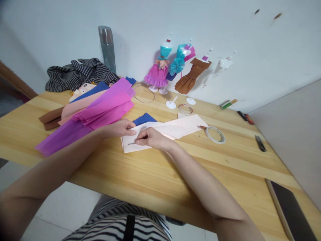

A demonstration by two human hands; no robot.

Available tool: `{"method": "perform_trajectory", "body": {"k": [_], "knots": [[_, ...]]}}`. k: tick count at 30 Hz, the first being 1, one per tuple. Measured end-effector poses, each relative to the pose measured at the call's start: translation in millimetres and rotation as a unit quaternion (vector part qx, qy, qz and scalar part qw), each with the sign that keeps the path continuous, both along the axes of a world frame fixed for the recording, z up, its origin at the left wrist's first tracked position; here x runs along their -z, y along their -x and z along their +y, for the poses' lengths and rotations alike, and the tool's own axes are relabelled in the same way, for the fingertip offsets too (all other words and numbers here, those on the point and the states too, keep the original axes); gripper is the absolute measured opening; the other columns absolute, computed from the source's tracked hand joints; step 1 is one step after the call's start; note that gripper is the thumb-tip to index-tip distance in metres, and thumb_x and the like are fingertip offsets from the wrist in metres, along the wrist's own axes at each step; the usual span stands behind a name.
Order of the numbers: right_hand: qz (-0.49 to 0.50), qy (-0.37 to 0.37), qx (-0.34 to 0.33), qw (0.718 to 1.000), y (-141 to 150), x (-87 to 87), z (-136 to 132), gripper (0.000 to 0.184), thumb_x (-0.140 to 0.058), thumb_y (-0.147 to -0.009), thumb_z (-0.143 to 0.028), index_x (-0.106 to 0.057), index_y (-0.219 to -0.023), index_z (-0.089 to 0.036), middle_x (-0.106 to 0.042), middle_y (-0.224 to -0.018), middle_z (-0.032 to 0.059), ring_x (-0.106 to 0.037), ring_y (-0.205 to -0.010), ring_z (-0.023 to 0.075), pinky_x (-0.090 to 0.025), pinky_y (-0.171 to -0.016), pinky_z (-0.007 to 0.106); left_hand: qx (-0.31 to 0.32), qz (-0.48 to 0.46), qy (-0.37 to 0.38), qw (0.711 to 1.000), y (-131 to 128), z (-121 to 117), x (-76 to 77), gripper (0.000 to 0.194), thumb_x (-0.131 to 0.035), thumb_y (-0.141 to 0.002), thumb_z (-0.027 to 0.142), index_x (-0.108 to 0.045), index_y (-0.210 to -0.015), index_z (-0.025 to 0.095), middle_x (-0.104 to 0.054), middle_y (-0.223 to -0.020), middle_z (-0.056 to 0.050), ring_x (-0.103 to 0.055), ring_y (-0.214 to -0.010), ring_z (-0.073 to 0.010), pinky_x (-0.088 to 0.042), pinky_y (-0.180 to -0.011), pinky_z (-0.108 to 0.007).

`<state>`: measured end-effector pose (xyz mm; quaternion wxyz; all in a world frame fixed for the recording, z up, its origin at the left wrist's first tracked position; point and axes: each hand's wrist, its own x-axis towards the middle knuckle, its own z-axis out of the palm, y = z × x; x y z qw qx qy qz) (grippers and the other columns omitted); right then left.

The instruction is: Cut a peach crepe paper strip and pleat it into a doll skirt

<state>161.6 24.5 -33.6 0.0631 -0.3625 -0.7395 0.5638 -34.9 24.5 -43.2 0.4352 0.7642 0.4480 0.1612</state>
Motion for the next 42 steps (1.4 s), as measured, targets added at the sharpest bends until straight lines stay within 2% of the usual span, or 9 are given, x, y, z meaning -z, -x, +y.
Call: {"method": "perform_trajectory", "body": {"k": [7, 18, 31, 42], "knots": [[-0.009, -0.020, -0.013, 1.000, 5.8, 5.6, 0.5, 0.031, -0.065, -0.070, -0.042, -0.065, -0.064, -0.011, -0.049, -0.056, -0.0023, -0.036, -0.054, 0.0082, -0.028, -0.053, 0.024, -0.013, 0.012, -0.003, 1.000, -1.1, -1.8, -2.1, 0.022, -0.050, -0.065, 0.034, -0.038, -0.055, 0.018, -0.030, -0.053, 0.005, -0.031, -0.053, -0.0091, -0.017, -0.049, -0.025], [-0.001, -0.005, 0.024, 1.000, 7.1, 9.6, -0.6, 0.028, -0.069, -0.063, -0.038, -0.069, -0.069, -0.010, -0.058, -0.060, -0.0002, -0.043, -0.057, 0.0094, -0.033, -0.056, 0.024, -0.014, 0.000, 0.006, 1.000, -0.9, -0.4, 0.8, 0.022, -0.051, -0.064, 0.036, -0.041, -0.055, 0.018, -0.034, -0.053, 0.005, -0.033, -0.053, -0.0092, -0.019, -0.048, -0.023], [-0.017, -0.007, -0.010, 1.000, 7.2, 0.0, -0.7, 0.029, -0.064, -0.069, -0.039, -0.065, -0.065, -0.011, -0.048, -0.056, -0.0027, -0.036, -0.055, 0.0084, -0.027, -0.054, 0.024, -0.012, 0.000, 0.001, 1.000, 0.0, -0.9, -1.0, 0.023, -0.051, -0.065, 0.034, -0.039, -0.054, 0.018, -0.032, -0.052, 0.005, -0.031, -0.052, -0.0090, -0.017, -0.049, -0.025], [-0.012, 0.014, 0.003, 1.000, 6.5, 1.6, 0.2, 0.027, -0.067, -0.065, -0.036, -0.069, -0.069, -0.010, -0.056, -0.059, -0.0010, -0.041, -0.057, 0.0091, -0.031, -0.057, 0.024, -0.005, 0.007, -0.001, 1.000, -0.2, -0.7, -1.4, 0.021, -0.050, -0.066, 0.033, -0.040, -0.055, 0.018, -0.034, -0.053, 0.005, -0.032, -0.053, -0.0088, -0.019, -0.049, -0.024]]}}
